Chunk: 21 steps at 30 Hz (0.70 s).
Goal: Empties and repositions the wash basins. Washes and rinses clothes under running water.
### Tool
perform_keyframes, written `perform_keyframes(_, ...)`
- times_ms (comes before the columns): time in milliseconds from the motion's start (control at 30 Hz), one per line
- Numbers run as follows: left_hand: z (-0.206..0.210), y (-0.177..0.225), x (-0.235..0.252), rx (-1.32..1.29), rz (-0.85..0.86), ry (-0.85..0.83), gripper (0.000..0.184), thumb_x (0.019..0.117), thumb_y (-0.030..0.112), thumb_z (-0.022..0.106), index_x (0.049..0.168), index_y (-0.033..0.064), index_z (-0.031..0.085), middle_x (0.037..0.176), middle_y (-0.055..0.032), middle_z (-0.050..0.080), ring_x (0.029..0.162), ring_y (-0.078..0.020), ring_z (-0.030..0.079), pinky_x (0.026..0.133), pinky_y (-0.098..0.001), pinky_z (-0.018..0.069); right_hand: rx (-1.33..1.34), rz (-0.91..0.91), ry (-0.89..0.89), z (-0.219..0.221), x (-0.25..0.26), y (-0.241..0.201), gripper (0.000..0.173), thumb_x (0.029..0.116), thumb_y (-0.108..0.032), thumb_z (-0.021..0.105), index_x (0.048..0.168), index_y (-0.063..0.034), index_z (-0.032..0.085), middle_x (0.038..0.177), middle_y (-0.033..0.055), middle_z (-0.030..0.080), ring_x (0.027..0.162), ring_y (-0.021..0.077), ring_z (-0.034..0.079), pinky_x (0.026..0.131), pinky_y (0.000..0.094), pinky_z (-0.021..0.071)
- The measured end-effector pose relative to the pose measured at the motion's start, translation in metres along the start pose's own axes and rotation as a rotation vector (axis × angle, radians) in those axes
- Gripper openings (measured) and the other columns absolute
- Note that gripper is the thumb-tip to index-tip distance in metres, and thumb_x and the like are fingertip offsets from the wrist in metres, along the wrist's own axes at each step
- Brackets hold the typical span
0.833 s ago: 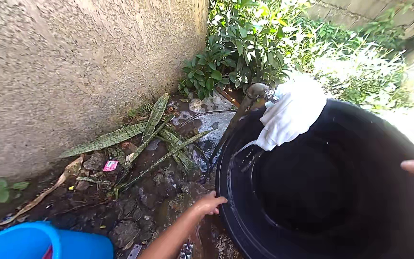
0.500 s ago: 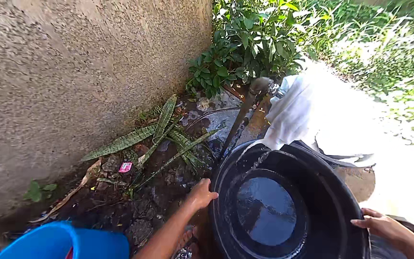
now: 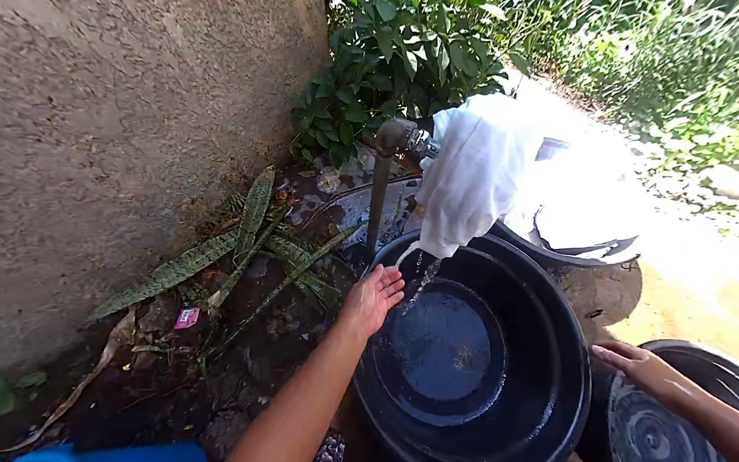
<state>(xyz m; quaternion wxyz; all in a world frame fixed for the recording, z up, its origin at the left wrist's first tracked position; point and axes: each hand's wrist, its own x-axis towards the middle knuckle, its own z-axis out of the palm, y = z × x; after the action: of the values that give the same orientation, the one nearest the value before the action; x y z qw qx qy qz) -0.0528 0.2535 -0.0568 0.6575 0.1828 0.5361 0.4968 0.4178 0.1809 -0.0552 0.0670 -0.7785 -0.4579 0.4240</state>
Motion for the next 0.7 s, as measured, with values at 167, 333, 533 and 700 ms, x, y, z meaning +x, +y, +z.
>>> perform_keyframes(167, 0.059, -0.013, 0.044, -0.190, -0.110, 0.021, 0.047, 0.1138, 0.036, 0.023, 0.119, -0.0029, 0.050, 0.093, -0.0147, 0.063, 0.080, -0.0239, 0.068, 0.078, -0.0390, 0.0591, -0.142, 0.034, -0.355, -0.050, -0.047, 0.013, 0.039, 0.1040, -0.034, 0.061, 0.132, -0.0076, 0.065, 0.126, 0.0143, 0.068, 0.114, 0.0262, 0.066, 0.101, 0.0462, 0.0507)
perform_keyframes(333, 0.074, -0.012, 0.048, 0.001, -0.117, 0.069, 0.036, 0.1128, 0.026, 0.023, 0.109, 0.0020, 0.049, 0.083, -0.0097, 0.062, 0.074, -0.0202, 0.067, 0.071, -0.0364, 0.0599, -0.135, -0.020, -0.361, -0.093, -0.070, 0.043, 0.039, 0.1042, -0.036, 0.060, 0.135, -0.0120, 0.065, 0.135, 0.0096, 0.065, 0.127, 0.0232, 0.060, 0.110, 0.0486, 0.0433)
perform_keyframes(533, 0.132, -0.058, -0.005, 0.177, -0.231, -0.235, 0.052, 0.1120, 0.026, 0.024, 0.073, 0.0149, 0.057, 0.066, 0.0018, 0.066, 0.064, -0.0110, 0.068, 0.065, -0.0265, 0.0601, 0.344, 0.110, -0.480, -0.028, -0.045, 0.147, 0.025, 0.1015, -0.011, 0.061, 0.123, 0.0005, 0.064, 0.108, 0.0102, 0.071, 0.094, 0.0159, 0.069, 0.089, 0.0346, 0.0562)
perform_keyframes(700, 0.205, -0.186, -0.091, 0.152, -0.521, -0.686, 0.052, 0.1098, 0.018, 0.023, 0.085, 0.0051, 0.067, 0.086, -0.0054, 0.074, 0.084, -0.0176, 0.073, 0.083, -0.0346, 0.0608, 0.685, 0.122, -0.598, 0.032, -0.038, 0.212, 0.014, 0.0950, -0.007, 0.066, 0.108, -0.0097, 0.071, 0.087, -0.0043, 0.074, 0.073, 0.0035, 0.068, 0.066, 0.0210, 0.0559)
